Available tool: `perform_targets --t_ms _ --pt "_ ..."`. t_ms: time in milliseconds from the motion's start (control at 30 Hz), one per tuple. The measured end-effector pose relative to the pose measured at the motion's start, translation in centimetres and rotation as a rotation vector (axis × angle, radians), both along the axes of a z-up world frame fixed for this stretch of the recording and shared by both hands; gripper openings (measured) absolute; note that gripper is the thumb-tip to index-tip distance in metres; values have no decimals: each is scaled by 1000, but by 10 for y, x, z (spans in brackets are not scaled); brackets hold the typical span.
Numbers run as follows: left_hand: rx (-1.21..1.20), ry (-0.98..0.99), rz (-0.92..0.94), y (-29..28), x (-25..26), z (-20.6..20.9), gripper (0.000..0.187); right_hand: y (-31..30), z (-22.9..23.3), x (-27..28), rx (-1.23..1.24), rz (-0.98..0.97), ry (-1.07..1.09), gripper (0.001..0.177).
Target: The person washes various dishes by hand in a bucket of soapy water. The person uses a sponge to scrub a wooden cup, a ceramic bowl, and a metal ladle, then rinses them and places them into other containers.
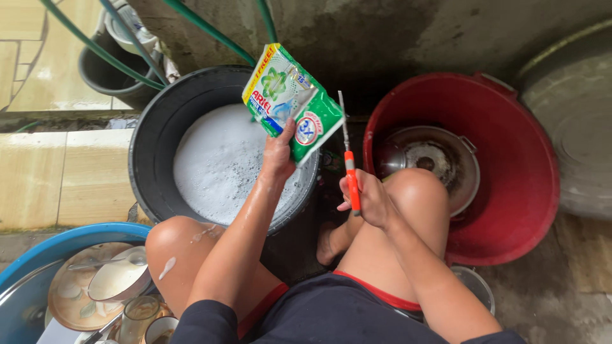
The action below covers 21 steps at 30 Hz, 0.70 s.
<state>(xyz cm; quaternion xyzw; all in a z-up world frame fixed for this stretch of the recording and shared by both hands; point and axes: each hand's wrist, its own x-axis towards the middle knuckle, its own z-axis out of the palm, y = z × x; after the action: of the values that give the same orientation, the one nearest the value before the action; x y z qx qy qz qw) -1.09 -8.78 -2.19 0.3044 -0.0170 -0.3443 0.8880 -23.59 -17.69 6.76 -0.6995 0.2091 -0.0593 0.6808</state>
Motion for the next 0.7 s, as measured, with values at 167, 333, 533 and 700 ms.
perform_targets --t_ms 167,333,533,700 --pt "84 16 -32 2 8 -10 39 3 -6 3 246 -25 80 41" --pt "145 8 -40 3 14 -21 38 7 -9 11 369 -92 91 41" --pt "338 -56 84 36 45 -55 39 -10 -5 15 688 -180 103 46" --pt "988 -597 191 98 78 -15 26 -18 5 45 935 -55 159 71"
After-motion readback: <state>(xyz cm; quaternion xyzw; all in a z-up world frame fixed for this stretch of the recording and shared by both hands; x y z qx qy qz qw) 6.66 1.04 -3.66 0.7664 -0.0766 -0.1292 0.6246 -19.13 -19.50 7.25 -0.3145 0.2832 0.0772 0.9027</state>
